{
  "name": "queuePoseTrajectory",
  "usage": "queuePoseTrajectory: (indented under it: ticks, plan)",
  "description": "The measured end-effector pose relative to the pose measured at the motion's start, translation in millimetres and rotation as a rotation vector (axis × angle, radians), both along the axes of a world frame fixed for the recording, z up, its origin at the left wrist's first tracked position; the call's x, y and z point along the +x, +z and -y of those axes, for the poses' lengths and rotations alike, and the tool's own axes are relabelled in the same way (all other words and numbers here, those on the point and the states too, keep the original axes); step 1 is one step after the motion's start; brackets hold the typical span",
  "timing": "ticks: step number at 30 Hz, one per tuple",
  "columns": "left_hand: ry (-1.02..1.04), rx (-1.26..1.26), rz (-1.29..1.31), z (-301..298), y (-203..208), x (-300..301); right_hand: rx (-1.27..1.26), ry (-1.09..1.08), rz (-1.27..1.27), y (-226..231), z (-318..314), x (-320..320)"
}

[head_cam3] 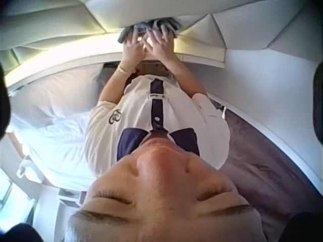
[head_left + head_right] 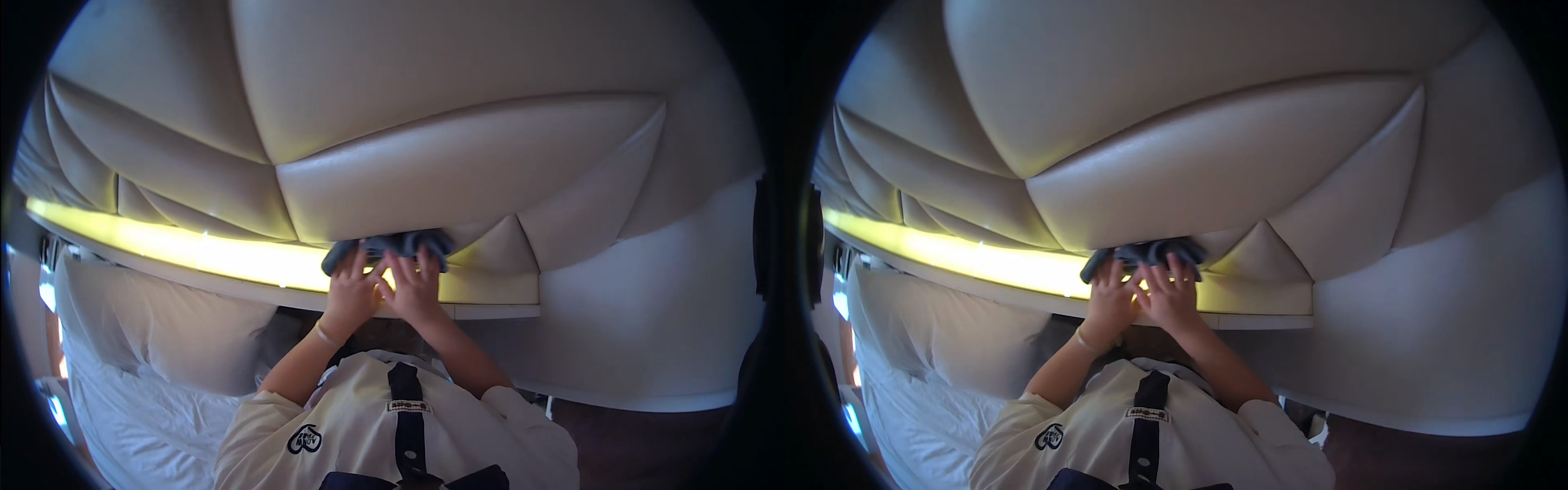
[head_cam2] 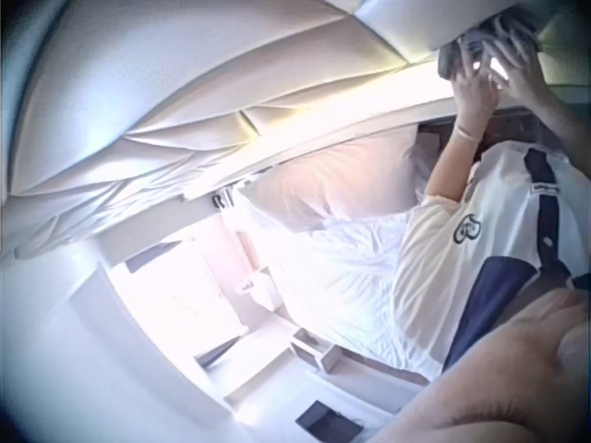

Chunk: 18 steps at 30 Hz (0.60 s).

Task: The person spreads and smooths a white fitted sheet over a mattress, tucking the edges around the corners. Then the person wipes the padded headboard with a dark cloth.

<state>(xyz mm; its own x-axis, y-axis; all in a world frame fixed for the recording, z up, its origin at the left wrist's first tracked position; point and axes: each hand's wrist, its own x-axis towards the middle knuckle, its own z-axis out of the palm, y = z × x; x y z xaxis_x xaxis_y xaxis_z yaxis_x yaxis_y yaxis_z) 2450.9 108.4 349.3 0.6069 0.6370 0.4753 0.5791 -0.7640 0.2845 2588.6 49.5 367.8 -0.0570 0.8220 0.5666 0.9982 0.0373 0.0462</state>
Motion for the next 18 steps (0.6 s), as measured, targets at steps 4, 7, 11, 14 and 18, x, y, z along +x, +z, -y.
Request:
queuePoseTrajectory:
  ticks: [4, 7, 11, 14, 18]
  plan:
    - [0.083, -0.157, -0.021, 11.3, 6.4, -18.2, 0.012, 0.069, -0.060, -9.1, 1.5, -5.6]
    - [0.003, -0.076, 0.062, 19.2, 7.2, 7.8, 0.165, -0.021, -0.105, 2.1, -0.1, 6.7]
    - [-0.196, -0.014, 0.039, 18.3, 53.7, 32.1, 0.219, -0.147, -0.128, 52.6, 13.6, 27.3]
    - [-0.283, 0.023, 0.097, 16.2, 67.4, 47.2, 0.226, -0.232, -0.174, 60.7, 18.7, 47.4]
    - [-0.245, 0.124, 0.189, 22.5, 63.5, 70.4, 0.487, -0.200, -0.509, 88.5, 1.0, 38.6]
